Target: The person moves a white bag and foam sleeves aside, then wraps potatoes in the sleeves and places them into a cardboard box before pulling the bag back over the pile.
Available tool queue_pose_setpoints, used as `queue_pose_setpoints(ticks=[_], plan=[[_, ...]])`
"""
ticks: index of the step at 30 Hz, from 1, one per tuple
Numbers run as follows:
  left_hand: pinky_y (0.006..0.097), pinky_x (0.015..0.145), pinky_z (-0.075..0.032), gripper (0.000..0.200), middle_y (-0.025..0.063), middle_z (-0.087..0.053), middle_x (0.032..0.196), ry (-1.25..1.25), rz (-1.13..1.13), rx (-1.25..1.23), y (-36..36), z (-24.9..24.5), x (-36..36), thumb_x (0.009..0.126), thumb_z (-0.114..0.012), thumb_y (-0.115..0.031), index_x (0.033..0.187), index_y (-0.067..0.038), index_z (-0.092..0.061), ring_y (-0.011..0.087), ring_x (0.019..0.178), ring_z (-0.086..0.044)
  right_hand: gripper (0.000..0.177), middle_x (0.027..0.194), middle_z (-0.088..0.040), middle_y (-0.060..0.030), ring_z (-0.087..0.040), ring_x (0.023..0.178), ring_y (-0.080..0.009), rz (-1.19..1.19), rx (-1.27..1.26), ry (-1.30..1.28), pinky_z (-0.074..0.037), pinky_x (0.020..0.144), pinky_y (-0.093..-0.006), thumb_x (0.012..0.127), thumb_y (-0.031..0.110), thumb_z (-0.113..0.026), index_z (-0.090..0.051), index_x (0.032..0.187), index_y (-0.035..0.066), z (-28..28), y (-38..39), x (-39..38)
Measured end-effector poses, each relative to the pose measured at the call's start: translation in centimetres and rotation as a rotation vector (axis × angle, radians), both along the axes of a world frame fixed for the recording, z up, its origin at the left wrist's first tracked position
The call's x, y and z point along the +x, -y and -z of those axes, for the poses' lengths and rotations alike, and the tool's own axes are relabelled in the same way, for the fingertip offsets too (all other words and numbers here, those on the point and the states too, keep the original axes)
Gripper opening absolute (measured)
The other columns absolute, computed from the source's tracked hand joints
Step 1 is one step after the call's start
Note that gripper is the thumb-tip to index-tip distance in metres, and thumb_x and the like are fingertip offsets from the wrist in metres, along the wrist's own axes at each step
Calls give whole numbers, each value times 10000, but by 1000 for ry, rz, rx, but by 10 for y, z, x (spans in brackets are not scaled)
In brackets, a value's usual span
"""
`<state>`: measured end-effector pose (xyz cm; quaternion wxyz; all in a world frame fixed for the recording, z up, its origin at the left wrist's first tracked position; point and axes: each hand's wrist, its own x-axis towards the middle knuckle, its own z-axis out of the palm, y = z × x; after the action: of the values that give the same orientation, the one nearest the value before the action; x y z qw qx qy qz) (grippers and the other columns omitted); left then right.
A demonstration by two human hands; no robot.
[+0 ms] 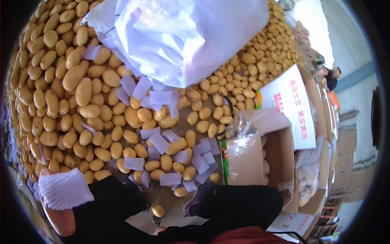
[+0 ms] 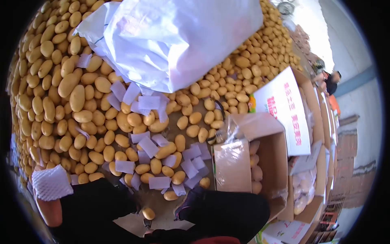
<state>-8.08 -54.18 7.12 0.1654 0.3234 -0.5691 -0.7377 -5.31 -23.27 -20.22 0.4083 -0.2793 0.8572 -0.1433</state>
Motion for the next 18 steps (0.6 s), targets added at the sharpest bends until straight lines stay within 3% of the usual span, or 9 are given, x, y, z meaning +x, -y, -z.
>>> queue_pose_setpoints(ticks=[2, 4, 5, 10, 12, 14, 15, 16, 18], plan=[[310, 774, -578, 419, 80, -626, 1149, 6, 38, -57, 7, -18, -4, 1027, -470, -316, 1346, -43, -474, 179, 923, -665, 350, 1033, -663, -228, -649, 1024, -345, -159, -28, 181, -526, 862, -435, 810, 276, -659, -637, 1064, 37, -5, 19, 54], [293, 661, -562, 416, 93, -628, 1178, -89, 203, 68, 16, -18, -12, 1028, -469, -322, 1351, -60, -476, 178, 894, -665, 335, 1018, -671, -224, -656, 1011, -345, -253, -49, 271, -528, 856, -435, 811, 278, -654, -650, 1043, 36, -14, 30, 90], [281, 585, -532, 412, 95, -638, 1181, -134, 236, 44, 16, -16, -18, 1030, -464, -336, 1342, -70, -490, 177, 859, -661, 328, 1010, -675, -222, -660, 1004, -344, -275, -45, 281, -530, 853, -434, 812, 279, -651, -656, 1032, 36, -18, 32, 100], [257, 602, -499, 319, 65, -680, 1136, -374, 334, 170, 7, 3, -17, 1040, -466, -298, 1231, -69, -579, 145, 866, -653, 303, 971, -695, -213, -678, 972, -343, -245, 74, 190, -536, 838, -433, 817, 285, -638, -688, 977, 33, -12, 36, 98], [255, 612, -501, 291, 62, -682, 1092, -451, 164, 156, -23, -15, -11, 1031, -469, -245, 1223, -56, -578, 137, 844, -649, 298, 955, -703, -210, -685, 959, -342, -165, 136, 120, -538, 832, -433, 818, 287, -633, -701, 956, 32, -22, 37, 79], [254, 665, -514, 203, 38, -656, 973, -461, 311, -45, -27, -28, -2, 994, -512, -154, 1145, -35, -576, 121, 829, -641, 295, 939, -711, -206, -693, 946, -342, 30, 126, 20, -541, 826, -432, 820, 289, -627, -714, 934, 31, -32, 36, 49], [252, 691, -520, 175, 16, -644, 937, -422, 239, -62, -42, -41, 1, 976, -526, -136, 1112, -34, -566, 92, 811, -628, 296, 914, -716, -192, -700, 898, -335, 194, 21, -21, -548, 793, -424, 828, 304, -628, -716, 925, 39, -28, 33, 34], [241, 717, -518, 169, -1, -635, 928, -449, 358, -116, -32, -32, 0, 968, -540, -139, 1099, -32, -554, 73, 813, -626, 298, 888, -720, -178, -708, 850, -329, 346, -102, -64, -556, 760, -415, 835, 319, -630, -719, 916, 47, -24, 31, 20], [233, 732, -510, 171, -9, -629, 922, -397, 395, -118, -29, -32, 4, 959, -532, -140, 1095, -36, -545, 71, 810, -625, 340, 836, -713, -179, -705, 789, -327, 544, -205, 240, -551, 693, -453, 861, 342, -615, -692, 949, 24, -32, 16, -14]])
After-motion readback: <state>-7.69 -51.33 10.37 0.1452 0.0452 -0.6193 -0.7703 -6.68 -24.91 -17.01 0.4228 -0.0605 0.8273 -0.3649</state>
